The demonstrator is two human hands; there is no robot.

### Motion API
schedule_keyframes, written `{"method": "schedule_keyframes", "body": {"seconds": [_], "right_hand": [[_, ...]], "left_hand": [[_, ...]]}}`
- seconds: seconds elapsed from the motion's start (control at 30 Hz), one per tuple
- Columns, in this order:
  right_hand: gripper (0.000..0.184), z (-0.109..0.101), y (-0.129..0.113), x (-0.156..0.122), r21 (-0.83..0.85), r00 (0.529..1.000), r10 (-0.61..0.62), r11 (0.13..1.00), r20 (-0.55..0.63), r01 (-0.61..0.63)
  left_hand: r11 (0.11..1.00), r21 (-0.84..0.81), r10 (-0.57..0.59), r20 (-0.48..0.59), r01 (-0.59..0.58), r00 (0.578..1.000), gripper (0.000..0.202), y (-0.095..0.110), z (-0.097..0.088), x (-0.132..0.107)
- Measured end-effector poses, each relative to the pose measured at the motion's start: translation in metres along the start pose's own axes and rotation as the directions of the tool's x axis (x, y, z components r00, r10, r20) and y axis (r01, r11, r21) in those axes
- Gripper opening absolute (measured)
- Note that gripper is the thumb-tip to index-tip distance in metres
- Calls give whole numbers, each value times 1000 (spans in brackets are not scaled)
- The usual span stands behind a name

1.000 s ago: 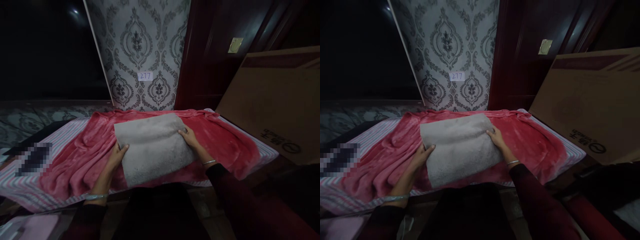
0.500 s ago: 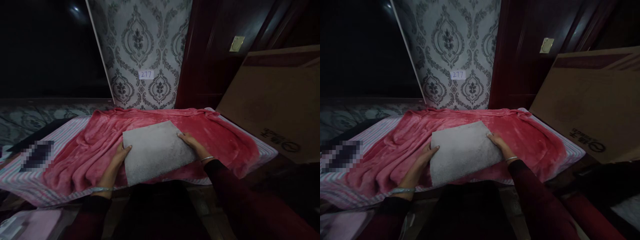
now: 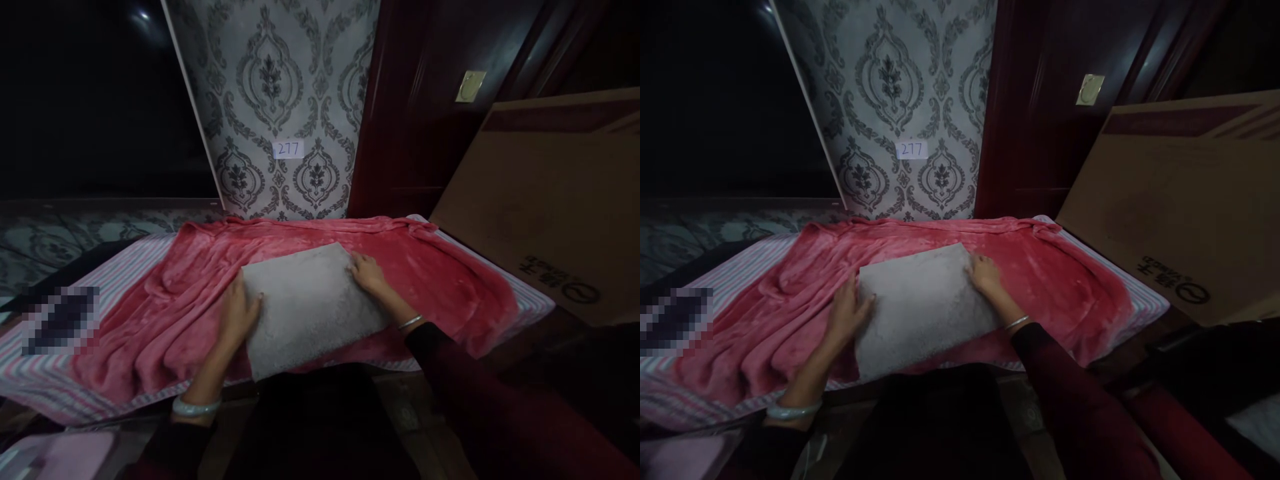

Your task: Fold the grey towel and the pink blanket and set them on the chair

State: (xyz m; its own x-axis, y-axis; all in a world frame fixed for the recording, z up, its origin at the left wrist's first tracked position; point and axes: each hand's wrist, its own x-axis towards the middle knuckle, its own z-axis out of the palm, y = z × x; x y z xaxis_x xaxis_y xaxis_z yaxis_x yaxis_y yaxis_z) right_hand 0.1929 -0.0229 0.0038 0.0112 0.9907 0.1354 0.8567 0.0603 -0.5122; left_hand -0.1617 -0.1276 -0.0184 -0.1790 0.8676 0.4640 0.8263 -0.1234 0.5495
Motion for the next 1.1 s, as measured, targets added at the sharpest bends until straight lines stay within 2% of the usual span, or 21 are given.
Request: {"method": "schedule_keyframes", "body": {"seconds": [0.07, 0.13, 0.2, 0.27, 0.4, 0.73, 0.8, 0.9, 1.0, 1.1], "right_hand": [[63, 5, -15, 1, -139, 990, -139, 981, 9, 139], [62, 13, -24, 2, -228, 976, -209, 949, 61, 217], [61, 22, -25, 1, -255, 973, -182, 943, 143, 214], [62, 30, -20, 1, -260, 971, -123, 950, 204, 175], [65, 36, -10, 3, -256, 974, -99, 955, 203, 150], [67, 36, -1, 9, -235, 967, -92, 960, 238, 150], [67, 32, 7, 7, -140, 963, -105, 980, 247, 143], [67, 22, 27, -2, 127, 978, -76, 991, 192, 52], [65, 11, 51, -21, 326, 993, -2, 945, 120, -38], [52, 1, 72, -47, 488, 997, 62, 869, 51, -79]], "left_hand": [[983, 147, 95, 132, -115, 987, 80, 21, 3, -6], [948, 268, 90, 291, -171, 952, 75, 40, 10, -12], [910, 365, 31, 415, -198, 909, 69, 52, 17, -18], [881, 420, -17, 483, -216, 875, 67, 56, 20, -21], [860, 456, -30, 496, -231, 868, 68, 55, 19, -22], [850, 474, -50, 508, -231, 860, 70, 63, 15, -21], [846, 479, -53, 514, -235, 856, 70, 64, 14, -21], [846, 479, -57, 515, -233, 855, 70, 65, 13, -20], [850, 473, -46, 504, -231, 863, 69, 65, 13, -20], [858, 456, -18, 486, -236, 874, 69, 64, 14, -20]]}}
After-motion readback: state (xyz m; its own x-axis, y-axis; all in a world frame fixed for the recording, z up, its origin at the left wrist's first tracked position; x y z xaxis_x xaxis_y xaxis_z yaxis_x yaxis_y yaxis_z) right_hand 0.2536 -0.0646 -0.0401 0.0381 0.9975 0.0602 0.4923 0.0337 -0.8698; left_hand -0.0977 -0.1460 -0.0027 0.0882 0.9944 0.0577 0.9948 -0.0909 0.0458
